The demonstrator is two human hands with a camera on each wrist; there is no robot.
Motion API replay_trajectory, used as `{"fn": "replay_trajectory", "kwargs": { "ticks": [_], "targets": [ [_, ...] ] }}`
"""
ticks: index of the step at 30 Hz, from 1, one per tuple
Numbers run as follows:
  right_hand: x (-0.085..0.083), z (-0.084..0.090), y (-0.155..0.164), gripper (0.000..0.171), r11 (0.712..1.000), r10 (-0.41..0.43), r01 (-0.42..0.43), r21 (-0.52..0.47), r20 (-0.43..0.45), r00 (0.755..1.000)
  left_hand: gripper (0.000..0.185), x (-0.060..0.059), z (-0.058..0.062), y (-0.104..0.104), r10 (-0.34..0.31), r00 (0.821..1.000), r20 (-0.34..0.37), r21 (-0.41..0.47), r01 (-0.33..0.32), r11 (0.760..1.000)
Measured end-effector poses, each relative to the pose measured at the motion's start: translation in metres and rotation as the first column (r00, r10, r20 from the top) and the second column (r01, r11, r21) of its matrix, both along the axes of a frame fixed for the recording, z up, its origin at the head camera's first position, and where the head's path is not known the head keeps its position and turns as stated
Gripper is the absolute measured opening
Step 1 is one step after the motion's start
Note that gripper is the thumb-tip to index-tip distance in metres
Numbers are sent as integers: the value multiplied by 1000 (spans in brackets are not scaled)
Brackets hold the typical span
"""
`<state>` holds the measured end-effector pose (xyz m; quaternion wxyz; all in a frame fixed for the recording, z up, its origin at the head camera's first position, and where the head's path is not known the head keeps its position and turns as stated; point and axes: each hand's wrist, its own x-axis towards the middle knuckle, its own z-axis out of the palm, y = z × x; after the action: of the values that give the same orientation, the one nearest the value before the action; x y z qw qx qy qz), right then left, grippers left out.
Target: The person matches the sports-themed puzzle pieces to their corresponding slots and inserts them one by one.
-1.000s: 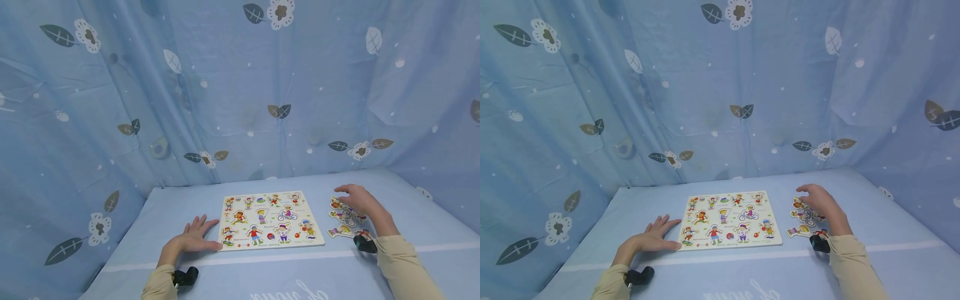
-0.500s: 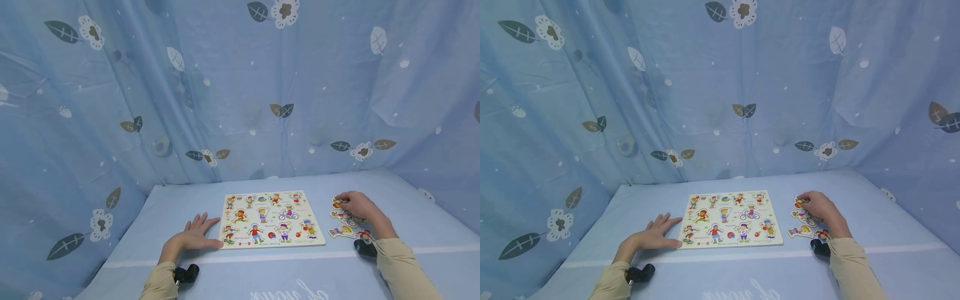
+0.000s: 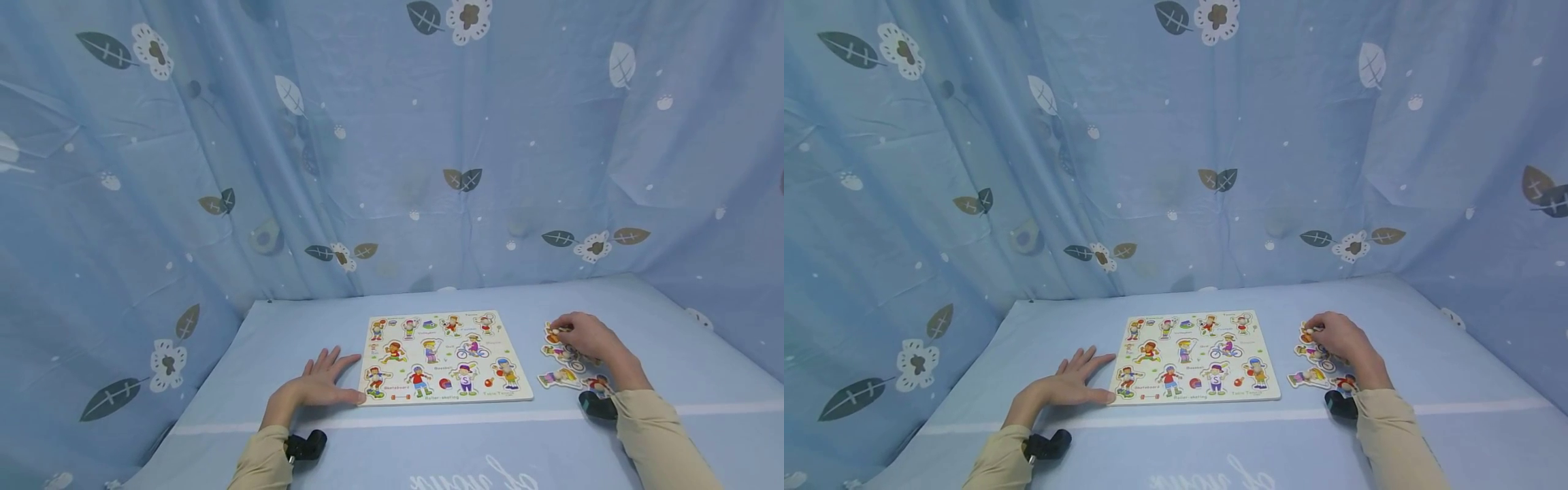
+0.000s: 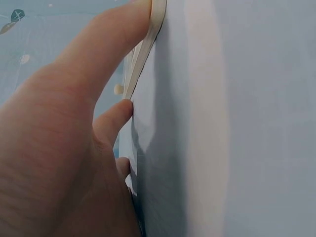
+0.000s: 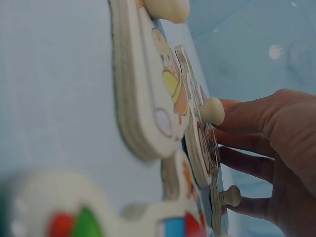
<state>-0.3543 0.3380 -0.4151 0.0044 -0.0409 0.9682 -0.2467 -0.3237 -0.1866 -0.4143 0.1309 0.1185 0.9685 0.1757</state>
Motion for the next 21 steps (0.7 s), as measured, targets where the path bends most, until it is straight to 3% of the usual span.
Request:
{"fn": "replay_trajectory", "kwargs": {
  "ticks": [21],
  "targets": [
    [1,7,2,31,999,-24,25,-29,18,1000,99,0,-3,-1,1,1000,-11,7,-1,1000]
  ]
}}
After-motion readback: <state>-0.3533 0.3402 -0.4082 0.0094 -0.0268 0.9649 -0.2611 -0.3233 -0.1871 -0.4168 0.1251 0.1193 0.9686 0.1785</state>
